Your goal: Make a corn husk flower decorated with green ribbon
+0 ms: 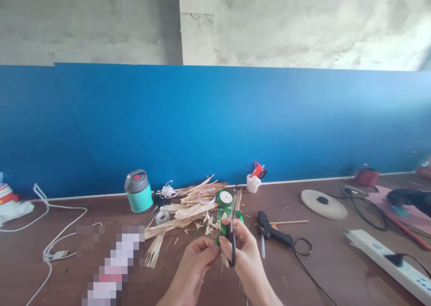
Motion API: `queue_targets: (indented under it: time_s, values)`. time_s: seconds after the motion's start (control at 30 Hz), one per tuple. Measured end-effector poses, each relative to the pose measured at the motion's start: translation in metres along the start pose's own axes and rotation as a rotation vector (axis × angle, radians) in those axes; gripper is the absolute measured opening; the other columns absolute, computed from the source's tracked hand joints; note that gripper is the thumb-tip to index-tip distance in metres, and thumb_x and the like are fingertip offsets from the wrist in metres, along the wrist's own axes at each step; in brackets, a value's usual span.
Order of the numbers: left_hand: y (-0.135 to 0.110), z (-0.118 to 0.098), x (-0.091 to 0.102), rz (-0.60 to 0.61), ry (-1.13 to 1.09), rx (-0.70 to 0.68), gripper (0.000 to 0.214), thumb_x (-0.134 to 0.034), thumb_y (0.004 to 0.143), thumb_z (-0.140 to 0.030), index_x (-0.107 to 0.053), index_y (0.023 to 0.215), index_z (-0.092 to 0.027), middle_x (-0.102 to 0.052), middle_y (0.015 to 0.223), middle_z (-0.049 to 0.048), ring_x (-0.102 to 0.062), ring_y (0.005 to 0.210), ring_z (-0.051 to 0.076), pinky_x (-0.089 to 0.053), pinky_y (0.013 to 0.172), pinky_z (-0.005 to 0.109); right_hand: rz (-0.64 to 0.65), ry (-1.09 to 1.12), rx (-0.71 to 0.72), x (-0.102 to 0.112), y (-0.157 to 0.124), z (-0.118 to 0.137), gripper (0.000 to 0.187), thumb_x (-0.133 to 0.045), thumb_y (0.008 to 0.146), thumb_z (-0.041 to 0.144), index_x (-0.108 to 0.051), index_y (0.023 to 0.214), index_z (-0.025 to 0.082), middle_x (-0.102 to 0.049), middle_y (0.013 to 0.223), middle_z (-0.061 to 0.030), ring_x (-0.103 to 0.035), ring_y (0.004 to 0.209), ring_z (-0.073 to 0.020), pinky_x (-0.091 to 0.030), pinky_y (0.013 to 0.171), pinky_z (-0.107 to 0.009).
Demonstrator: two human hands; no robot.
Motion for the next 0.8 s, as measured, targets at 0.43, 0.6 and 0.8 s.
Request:
queue_targets:
  time_s: [0.43, 0.6, 0.8]
  values:
    - [0.016, -0.037, 0.051, -0.214, 0.086, -0.062, 0.026, -0.083, 0.056, -0.03, -0.064, 0.064, -0.013, -0.06, 0.06, -0.0023, -0.052, 0.055, 0.007, -0.037, 0.051, 0.016, 0.58, -0.4, -0.343, 0.048, 0.01, -0.049, 0.036, -0.075, 0.054, 0.019, -0.068, 0.088, 0.016, -0.054, 0.061, 0.0051, -0.04, 0.051, -0.0067, -0.029, 0.047, -0.018]
    - [0.02, -0.025, 0.055, -0.179, 0.06, -0.002, 0.023, -0.082, 0.058, -0.026, -0.065, 0.067, -0.013, -0.063, 0.062, -0.0017, -0.054, 0.052, 0.006, -0.034, 0.044, 0.014, 0.582, -0.449, -0.309, 0.033, 0.009, -0.068, 0.035, -0.077, 0.054, 0.025, -0.069, 0.087, 0.017, -0.052, 0.061, 0.0053, -0.04, 0.055, -0.0081, -0.031, 0.05, -0.019]
    - [0.02, -0.011, 0.051, -0.108, -0.036, 0.088, 0.022, -0.082, 0.058, -0.021, -0.066, 0.07, -0.012, -0.063, 0.06, -0.0009, -0.053, 0.05, 0.005, -0.033, 0.042, 0.013, 0.558, -0.425, -0.294, 0.029, 0.014, -0.063, 0.037, -0.076, 0.053, 0.025, -0.068, 0.088, 0.016, -0.051, 0.061, 0.0052, -0.041, 0.057, -0.0093, -0.032, 0.053, -0.02]
Point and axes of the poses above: each hand's wrist, its own y-axis towards the middle knuckle, its own x-axis out of the back of the hand, z = x × y, the point moved 8 cm from there along y, towards the middle knuckle
